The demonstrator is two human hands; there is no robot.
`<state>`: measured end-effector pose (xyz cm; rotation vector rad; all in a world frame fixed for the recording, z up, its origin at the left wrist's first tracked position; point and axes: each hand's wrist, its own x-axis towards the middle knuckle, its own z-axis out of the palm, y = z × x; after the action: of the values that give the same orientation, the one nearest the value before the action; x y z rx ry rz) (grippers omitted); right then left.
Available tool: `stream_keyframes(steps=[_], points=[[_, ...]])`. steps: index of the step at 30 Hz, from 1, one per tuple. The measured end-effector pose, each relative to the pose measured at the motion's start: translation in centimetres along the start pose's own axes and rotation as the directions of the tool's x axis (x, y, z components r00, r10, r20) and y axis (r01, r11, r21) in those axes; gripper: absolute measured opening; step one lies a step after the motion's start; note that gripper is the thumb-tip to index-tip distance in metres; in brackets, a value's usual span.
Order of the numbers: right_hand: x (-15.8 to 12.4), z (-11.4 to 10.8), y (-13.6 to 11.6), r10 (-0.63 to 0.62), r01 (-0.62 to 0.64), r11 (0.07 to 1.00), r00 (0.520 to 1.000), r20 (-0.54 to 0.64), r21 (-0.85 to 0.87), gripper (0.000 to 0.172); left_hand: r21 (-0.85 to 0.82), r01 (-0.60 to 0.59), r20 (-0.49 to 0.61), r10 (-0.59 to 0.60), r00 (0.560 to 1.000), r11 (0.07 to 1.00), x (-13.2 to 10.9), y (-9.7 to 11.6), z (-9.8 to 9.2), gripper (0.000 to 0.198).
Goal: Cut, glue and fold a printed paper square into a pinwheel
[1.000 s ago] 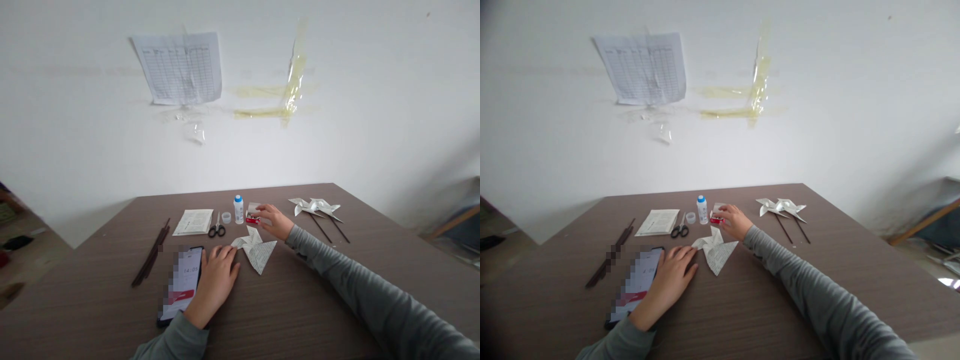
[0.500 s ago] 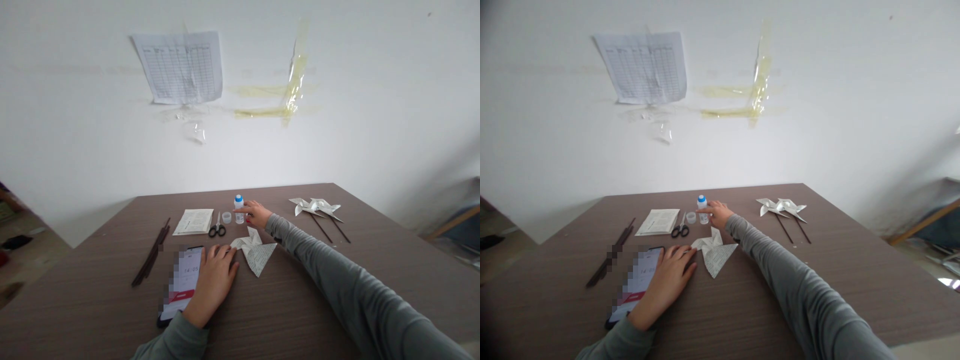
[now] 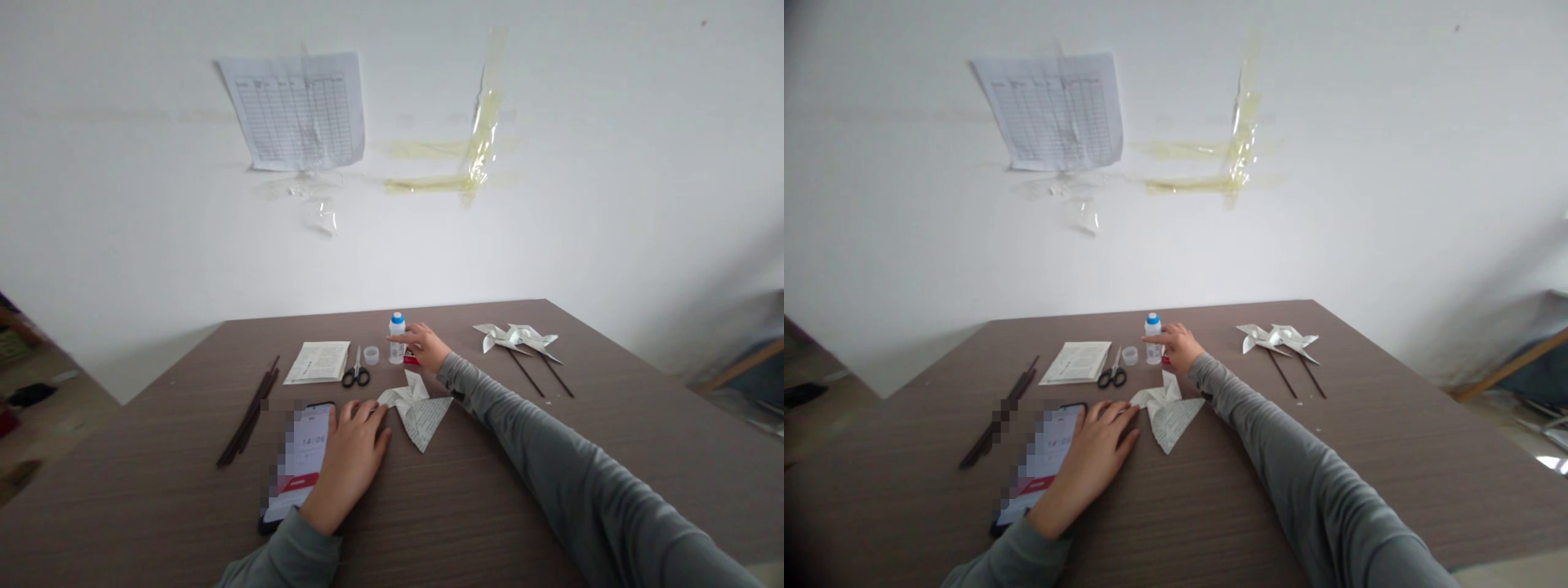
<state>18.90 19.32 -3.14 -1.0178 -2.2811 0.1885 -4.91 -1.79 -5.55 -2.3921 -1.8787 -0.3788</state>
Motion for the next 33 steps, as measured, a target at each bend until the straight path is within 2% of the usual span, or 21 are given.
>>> stream_keyframes(steps=[3, 6, 9, 11, 14, 19, 26, 30, 33], points=[[-0.9, -0.8, 0.3, -0.013, 0.015, 1.0, 0.997, -0.083, 0.023, 0.081, 0.003, 0.008, -0.016, -0.008, 1.0, 1.0, 0.0, -0.1, 0.3, 0.053], [-2.2, -1.6, 0.6, -0.015, 0.024, 0.999, 0.983, -0.182, 0.047, 0.069, -0.019, 0.021, -0.032, -0.021, 0.999, 1.0, 0.0, -0.2, 0.7, 0.053], [-3.8, -2.3, 0.7, 0.009, 0.0, 0.999, 0.975, -0.222, 0.042, 0.056, -0.031, 0.014, -0.058, -0.015, 0.998, 0.999, 0.0, -0.3, 1.0, 0.051], [-5.1, -2.7, 0.8, 0.026, -0.018, 0.999, 0.971, -0.239, 0.035, 0.054, -0.035, -0.001, -0.069, -0.002, 0.998, 0.999, 0.0, -0.3, 1.1, 0.051], [-7.0, -3.0, 1.0, 0.061, -0.056, 0.998, 0.96, -0.273, 0.028, 0.056, -0.043, 0.003, -0.053, -0.005, 0.999, 0.999, 0.0, -0.1, 0.9, 0.05], [-10.0, -3.2, 1.3, 0.097, -0.082, 0.995, 0.945, -0.311, 0.063, 0.073, -0.044, 0.016, -0.038, -0.017, 0.999, 0.999, 0.0, 0.2, 0.5, 0.048], [-12.1, -3.0, 0.4, 0.178, -0.126, 0.979, 0.915, -0.363, 0.162, 0.071, -0.061, -0.008, -0.032, 0.006, 0.999, 0.998, 0.1, 0.3, 0.1, 0.046], [-12.1, -2.4, -0.2, 0.189, -0.146, 0.979, 0.918, -0.35, 0.145, 0.058, -0.061, 0.034, -0.006, -0.034, 0.999, 0.998, 0.2, 0.9, -0.2, 0.046], [-11.9, -2.0, -0.4, 0.159, -0.128, 0.985, 0.928, -0.336, 0.113, 0.039, -0.05, 0.029, -0.017, -0.03, 0.999, 0.998, 0.3, 1.1, -0.1, 0.045]])
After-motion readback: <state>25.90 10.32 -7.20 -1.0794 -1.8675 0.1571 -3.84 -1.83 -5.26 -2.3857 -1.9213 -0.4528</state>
